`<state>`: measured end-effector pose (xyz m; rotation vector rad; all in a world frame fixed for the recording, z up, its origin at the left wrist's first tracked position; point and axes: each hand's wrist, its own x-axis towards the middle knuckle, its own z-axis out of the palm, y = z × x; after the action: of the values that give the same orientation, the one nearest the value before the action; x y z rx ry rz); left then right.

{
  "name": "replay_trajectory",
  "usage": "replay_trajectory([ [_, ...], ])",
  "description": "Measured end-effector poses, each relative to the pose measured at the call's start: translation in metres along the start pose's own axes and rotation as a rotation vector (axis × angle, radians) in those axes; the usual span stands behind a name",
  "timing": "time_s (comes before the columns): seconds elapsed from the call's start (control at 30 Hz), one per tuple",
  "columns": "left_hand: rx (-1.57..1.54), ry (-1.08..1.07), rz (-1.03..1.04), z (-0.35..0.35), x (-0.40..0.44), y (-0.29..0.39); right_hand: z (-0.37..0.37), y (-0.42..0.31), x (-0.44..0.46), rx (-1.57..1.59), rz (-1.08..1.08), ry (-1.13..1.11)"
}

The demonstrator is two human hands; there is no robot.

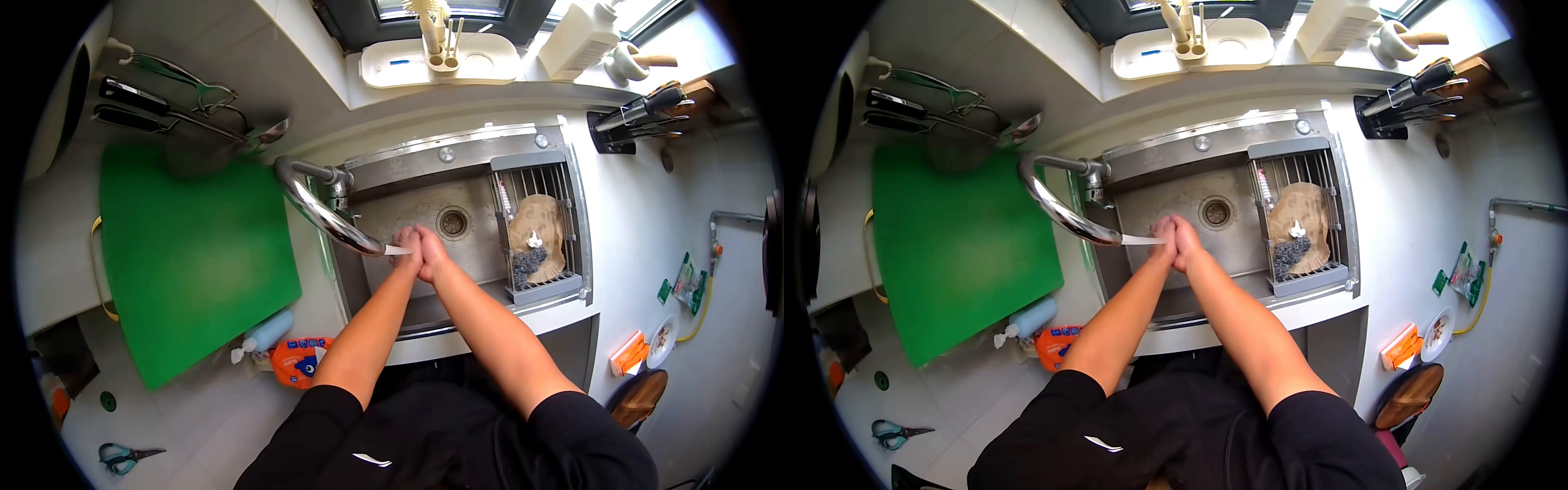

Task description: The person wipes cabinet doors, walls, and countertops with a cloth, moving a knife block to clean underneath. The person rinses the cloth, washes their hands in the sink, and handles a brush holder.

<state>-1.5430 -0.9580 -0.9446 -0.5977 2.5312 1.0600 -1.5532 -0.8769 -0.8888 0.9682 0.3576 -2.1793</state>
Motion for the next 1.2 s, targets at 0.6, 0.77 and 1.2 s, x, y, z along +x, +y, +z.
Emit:
replay_trajectory([
  [0.6,-0.548,0.083,0.196,-0.156,0.016,0.032,0.019,0.005,0.004,0.003,-0.168,0.034],
  [0.77,-0.691,0.141,0.106,-0.126,-0.012,0.031,0.037,-0.002,-0.023,0.068,-0.081,0.179],
  [1.2,-0.707,-0.028,-0.09,-0.048,-0.075,0.016,0.002,0.034,-0.02,-0.321,-0.436,0.418],
])
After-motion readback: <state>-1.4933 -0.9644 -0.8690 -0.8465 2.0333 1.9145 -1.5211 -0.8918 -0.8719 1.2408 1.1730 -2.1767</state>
